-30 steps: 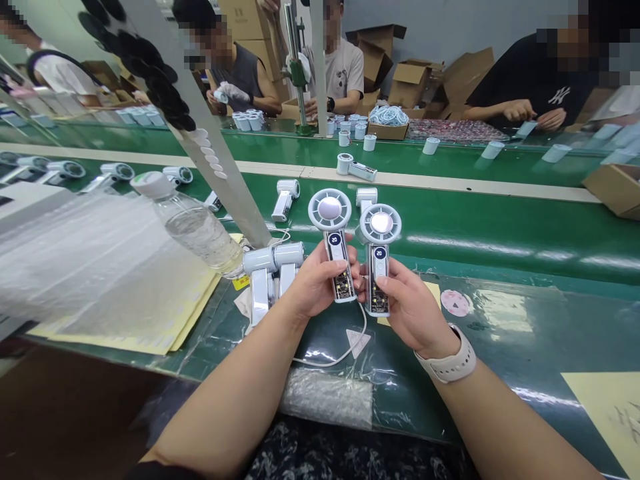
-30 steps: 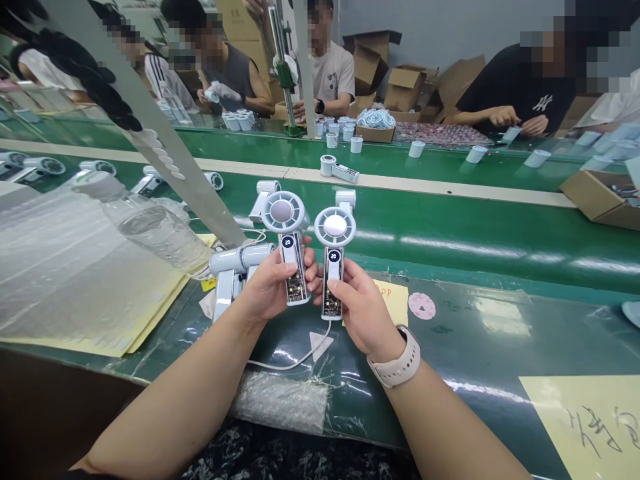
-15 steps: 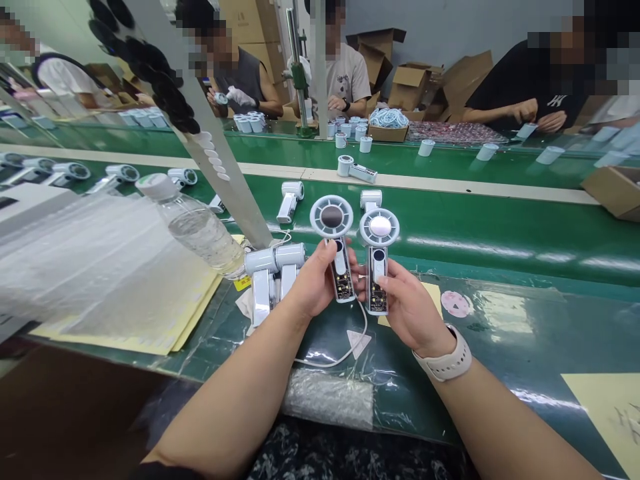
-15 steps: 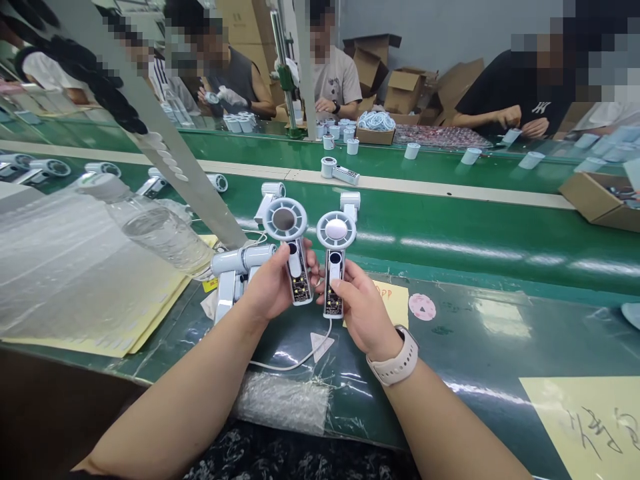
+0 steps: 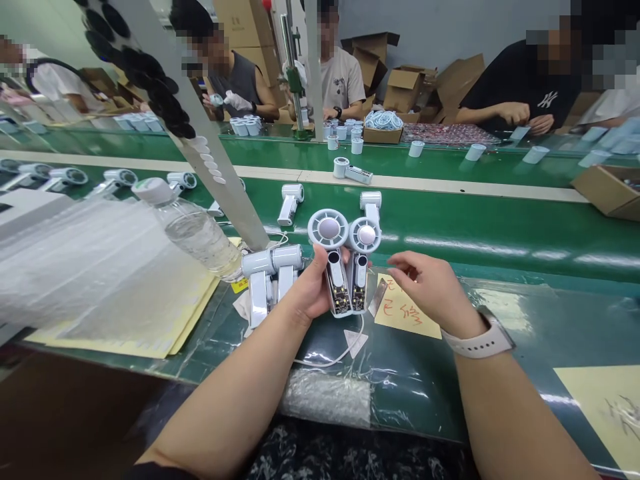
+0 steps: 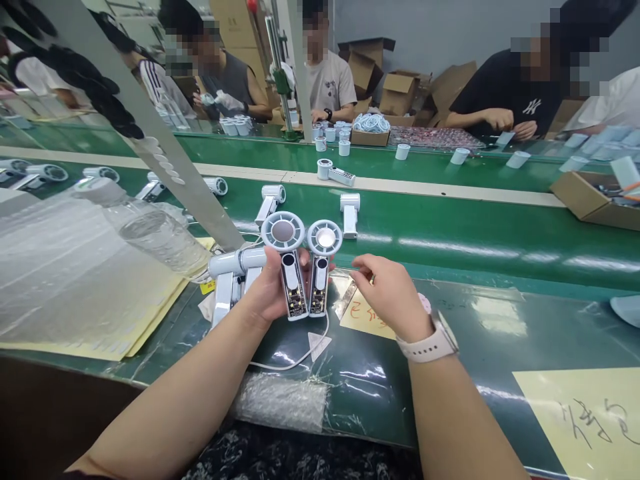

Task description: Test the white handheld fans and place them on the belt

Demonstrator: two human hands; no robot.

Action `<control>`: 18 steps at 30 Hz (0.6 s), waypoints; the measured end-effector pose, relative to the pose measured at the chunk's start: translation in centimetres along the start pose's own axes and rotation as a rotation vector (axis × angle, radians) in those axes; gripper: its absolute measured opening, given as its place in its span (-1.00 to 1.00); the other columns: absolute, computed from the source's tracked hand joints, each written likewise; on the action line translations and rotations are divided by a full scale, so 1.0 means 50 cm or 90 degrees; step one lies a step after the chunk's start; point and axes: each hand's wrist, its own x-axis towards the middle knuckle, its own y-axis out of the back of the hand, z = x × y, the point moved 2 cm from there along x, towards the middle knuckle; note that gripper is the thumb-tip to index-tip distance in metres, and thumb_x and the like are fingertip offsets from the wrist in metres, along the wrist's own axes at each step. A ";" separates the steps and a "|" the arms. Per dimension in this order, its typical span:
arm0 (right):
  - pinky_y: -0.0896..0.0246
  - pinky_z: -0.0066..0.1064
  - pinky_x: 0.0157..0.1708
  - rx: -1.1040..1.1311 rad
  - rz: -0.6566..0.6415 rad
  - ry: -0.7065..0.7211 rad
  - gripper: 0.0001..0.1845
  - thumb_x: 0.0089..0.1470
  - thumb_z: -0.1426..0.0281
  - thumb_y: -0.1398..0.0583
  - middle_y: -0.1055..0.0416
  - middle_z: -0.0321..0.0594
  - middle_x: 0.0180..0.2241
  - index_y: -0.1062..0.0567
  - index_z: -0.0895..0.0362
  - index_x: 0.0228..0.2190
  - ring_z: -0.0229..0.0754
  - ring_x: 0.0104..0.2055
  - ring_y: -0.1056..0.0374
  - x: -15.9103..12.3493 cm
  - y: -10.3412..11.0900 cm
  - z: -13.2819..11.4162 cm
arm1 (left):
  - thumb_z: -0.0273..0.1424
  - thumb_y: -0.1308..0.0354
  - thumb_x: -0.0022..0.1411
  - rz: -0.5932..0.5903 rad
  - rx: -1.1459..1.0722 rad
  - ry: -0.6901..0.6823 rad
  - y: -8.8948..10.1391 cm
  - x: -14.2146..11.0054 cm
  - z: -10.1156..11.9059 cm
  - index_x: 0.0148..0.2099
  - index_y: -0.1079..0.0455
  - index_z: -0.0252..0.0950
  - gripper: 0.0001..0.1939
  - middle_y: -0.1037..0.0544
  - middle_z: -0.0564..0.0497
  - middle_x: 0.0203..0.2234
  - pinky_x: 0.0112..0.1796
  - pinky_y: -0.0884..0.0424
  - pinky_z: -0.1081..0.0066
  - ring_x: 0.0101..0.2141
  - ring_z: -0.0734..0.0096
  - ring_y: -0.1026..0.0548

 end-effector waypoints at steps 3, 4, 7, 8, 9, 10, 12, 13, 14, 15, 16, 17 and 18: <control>-0.30 -0.05 -0.16 -0.099 -0.143 0.098 -0.87 0.03 0.49 -0.26 -0.49 -0.19 -0.30 -0.56 0.00 -0.42 0.05 -0.17 -0.36 0.009 -0.002 0.022 | 0.18 -0.38 -0.23 0.056 -0.007 -0.017 0.010 0.005 0.007 -0.38 -0.39 -0.29 -0.36 -0.60 -0.11 -0.37 -0.18 -0.54 0.13 -0.13 -0.01 -0.58; -0.29 -0.04 -0.13 -0.119 -0.186 0.116 -0.84 0.00 0.53 -0.28 -0.48 -0.19 -0.26 -0.55 0.00 -0.42 0.05 -0.14 -0.34 0.010 -0.012 0.024 | 0.18 -0.38 -0.24 0.073 -0.008 -0.024 0.011 0.006 0.009 -0.38 -0.40 -0.29 -0.36 -0.60 -0.11 -0.37 -0.19 -0.54 0.13 -0.14 -0.01 -0.59; -0.28 -0.05 -0.09 -0.170 -0.262 0.127 -0.79 -0.04 0.60 -0.31 -0.44 -0.15 -0.23 -0.55 0.05 -0.38 0.05 -0.12 -0.30 0.012 -0.047 0.023 | 0.16 -0.42 -0.28 0.114 -0.013 -0.041 0.013 0.006 0.015 -0.38 -0.40 -0.29 -0.35 -0.62 -0.10 -0.38 -0.23 -0.56 0.15 -0.16 0.00 -0.60; -0.28 -0.06 -0.09 -0.186 -0.276 0.126 -0.78 -0.05 0.62 -0.32 -0.43 -0.14 -0.23 -0.55 0.07 -0.37 0.05 -0.11 -0.29 0.012 -0.056 0.021 | 0.15 -0.42 -0.29 0.124 -0.016 -0.044 0.014 0.006 0.016 -0.38 -0.41 -0.29 -0.35 -0.62 -0.10 -0.39 -0.24 -0.57 0.15 -0.17 0.00 -0.60; -0.27 -0.07 -0.09 -0.202 -0.284 0.119 -0.78 -0.05 0.63 -0.33 -0.42 -0.13 -0.22 -0.55 0.08 -0.38 0.05 -0.11 -0.28 0.013 -0.062 0.021 | 0.15 -0.43 -0.30 0.132 -0.018 -0.045 0.014 0.006 0.016 -0.38 -0.41 -0.29 -0.35 -0.62 -0.10 -0.39 -0.25 -0.57 0.14 -0.18 0.00 -0.60; -0.27 -0.09 -0.09 -0.217 -0.289 0.107 -0.78 -0.06 0.64 -0.33 -0.41 -0.12 -0.22 -0.55 0.09 -0.40 0.05 -0.11 -0.27 0.015 -0.064 0.021 | 0.15 -0.43 -0.29 0.137 -0.020 -0.045 0.014 0.006 0.016 -0.37 -0.41 -0.29 -0.35 -0.62 -0.10 -0.40 -0.26 -0.57 0.14 -0.18 -0.01 -0.61; -0.26 -0.11 -0.12 -0.243 -0.290 0.077 -0.79 -0.07 0.64 -0.33 -0.40 -0.12 -0.21 -0.53 0.09 -0.47 0.05 -0.12 -0.27 0.017 -0.060 0.025 | 0.14 -0.42 -0.26 0.143 -0.022 -0.046 0.015 0.006 0.015 -0.37 -0.42 -0.30 -0.37 -0.62 -0.10 -0.40 -0.27 -0.57 0.14 -0.19 0.00 -0.61; -0.26 -0.11 -0.14 -0.253 -0.289 0.062 -0.80 -0.08 0.64 -0.33 -0.40 -0.11 -0.22 -0.51 0.10 -0.51 0.06 -0.12 -0.27 0.017 -0.055 0.029 | 0.14 -0.42 -0.24 0.144 -0.022 -0.047 0.016 0.006 0.014 -0.37 -0.42 -0.30 -0.38 -0.62 -0.10 -0.39 -0.27 -0.57 0.15 -0.20 0.01 -0.61; -0.26 -0.12 -0.16 -0.261 -0.287 0.047 -0.80 -0.08 0.63 -0.33 -0.39 -0.10 -0.23 -0.49 0.11 -0.54 0.06 -0.13 -0.27 0.016 -0.050 0.032 | 0.13 -0.41 -0.22 0.146 -0.023 -0.046 0.017 0.006 0.013 -0.37 -0.42 -0.30 -0.39 -0.62 -0.10 -0.39 -0.26 -0.57 0.16 -0.20 0.03 -0.61; -0.26 -0.12 -0.18 -0.267 -0.285 0.035 -0.80 -0.07 0.61 -0.33 -0.39 -0.09 -0.24 -0.48 0.11 -0.56 0.07 -0.14 -0.28 0.015 -0.044 0.035 | 0.13 -0.41 -0.21 0.150 -0.027 -0.044 0.018 0.006 0.012 -0.38 -0.42 -0.30 -0.39 -0.62 -0.10 -0.38 -0.26 -0.57 0.19 -0.20 0.05 -0.61; -0.26 -0.12 -0.19 -0.269 -0.283 0.028 -0.81 -0.06 0.59 -0.33 -0.39 -0.08 -0.25 -0.47 0.12 -0.55 0.08 -0.14 -0.29 0.013 -0.039 0.036 | 0.12 -0.41 -0.21 0.153 -0.032 -0.040 0.018 0.006 0.012 -0.38 -0.42 -0.31 -0.40 -0.63 -0.10 -0.38 -0.25 -0.56 0.21 -0.21 0.07 -0.62; -0.26 -0.13 -0.19 -0.269 -0.284 0.021 -0.84 -0.06 0.58 -0.33 -0.39 -0.08 -0.24 -0.48 0.12 -0.52 0.08 -0.14 -0.29 0.011 -0.034 0.037 | 0.12 -0.42 -0.22 0.155 -0.038 -0.036 0.018 0.006 0.011 -0.38 -0.42 -0.31 -0.39 -0.63 -0.09 -0.38 -0.25 -0.56 0.23 -0.21 0.09 -0.62; -0.26 -0.13 -0.18 -0.268 -0.291 0.010 -0.85 -0.06 0.57 -0.34 -0.40 -0.08 -0.23 -0.50 0.12 -0.47 0.08 -0.12 -0.30 0.009 -0.030 0.037 | 0.12 -0.42 -0.24 0.155 -0.043 -0.032 0.018 0.005 0.011 -0.39 -0.42 -0.31 -0.39 -0.63 -0.09 -0.37 -0.25 -0.56 0.25 -0.21 0.10 -0.62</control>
